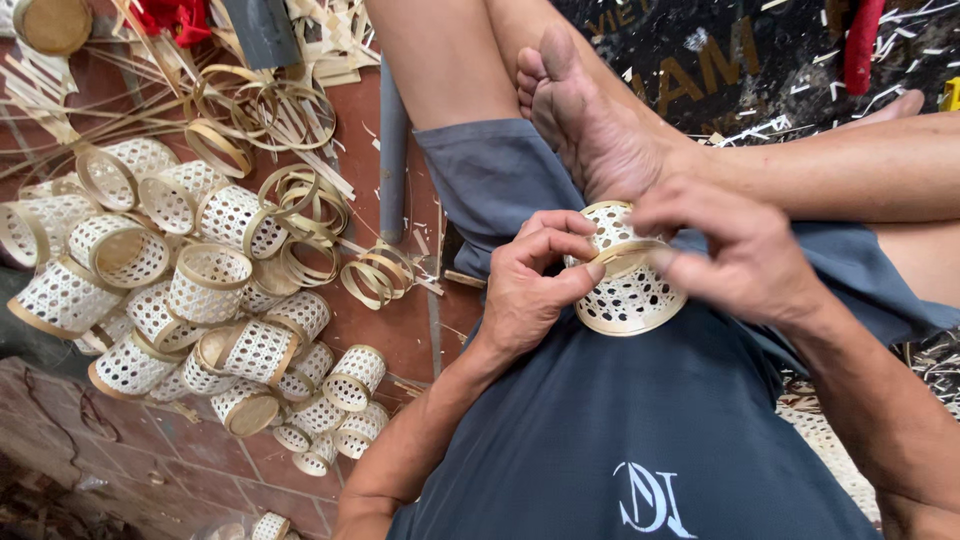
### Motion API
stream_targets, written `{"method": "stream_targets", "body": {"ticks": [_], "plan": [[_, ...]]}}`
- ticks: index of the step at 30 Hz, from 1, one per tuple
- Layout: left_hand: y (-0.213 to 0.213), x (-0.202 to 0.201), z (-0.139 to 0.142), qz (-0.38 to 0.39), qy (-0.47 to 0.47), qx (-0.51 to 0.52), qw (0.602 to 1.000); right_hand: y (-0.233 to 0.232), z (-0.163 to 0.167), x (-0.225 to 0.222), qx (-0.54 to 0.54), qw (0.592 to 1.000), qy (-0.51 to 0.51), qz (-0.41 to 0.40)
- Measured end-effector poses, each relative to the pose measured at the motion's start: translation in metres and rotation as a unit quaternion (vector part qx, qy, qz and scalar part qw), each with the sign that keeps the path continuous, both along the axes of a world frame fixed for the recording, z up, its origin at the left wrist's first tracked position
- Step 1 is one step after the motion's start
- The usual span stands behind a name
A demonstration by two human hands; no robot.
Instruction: The person sits on the floor weaving a perforated bamboo basket, tucking and tightening thin bamboo strips around the rim of the woven body. They then apply glue from a squeeze bottle along the rim and inside edge and place the finished basket onto a pile of completed baskets.
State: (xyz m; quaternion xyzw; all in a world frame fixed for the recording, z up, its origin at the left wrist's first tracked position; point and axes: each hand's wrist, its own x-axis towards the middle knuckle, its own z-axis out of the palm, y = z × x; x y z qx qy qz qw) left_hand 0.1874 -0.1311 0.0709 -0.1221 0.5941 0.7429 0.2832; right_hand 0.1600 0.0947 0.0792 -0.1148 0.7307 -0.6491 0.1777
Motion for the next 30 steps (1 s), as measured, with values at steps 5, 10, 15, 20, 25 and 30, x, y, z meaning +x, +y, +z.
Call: {"method": "stream_targets", "body": {"ticks": [5, 10, 15, 20, 25, 30], "plan": [[0.002, 0.0, 0.009, -0.027, 0.029, -0.05, 0.998, -0.006, 0.004, 0.021, 0.056, 0.992, -0.11, -0.037], [0.004, 0.003, 0.018, -0.052, 0.092, -0.106, 0.989, -0.017, -0.001, 0.045, 0.022, 0.99, -0.102, -0.098], [0.004, 0.005, 0.017, -0.06, 0.113, -0.121, 0.984, -0.023, -0.004, 0.051, -0.014, 0.989, -0.063, -0.133], [0.006, 0.007, 0.012, -0.051, 0.133, -0.116, 0.983, -0.031, -0.004, 0.054, 0.026, 0.989, -0.019, -0.145], [-0.001, 0.006, 0.008, -0.052, 0.108, -0.081, 0.99, -0.021, -0.009, 0.044, -0.022, 0.99, -0.089, -0.109], [-0.008, 0.009, 0.011, -0.032, 0.032, 0.012, 0.999, -0.012, -0.007, 0.039, -0.036, 0.991, -0.105, -0.074]]}}
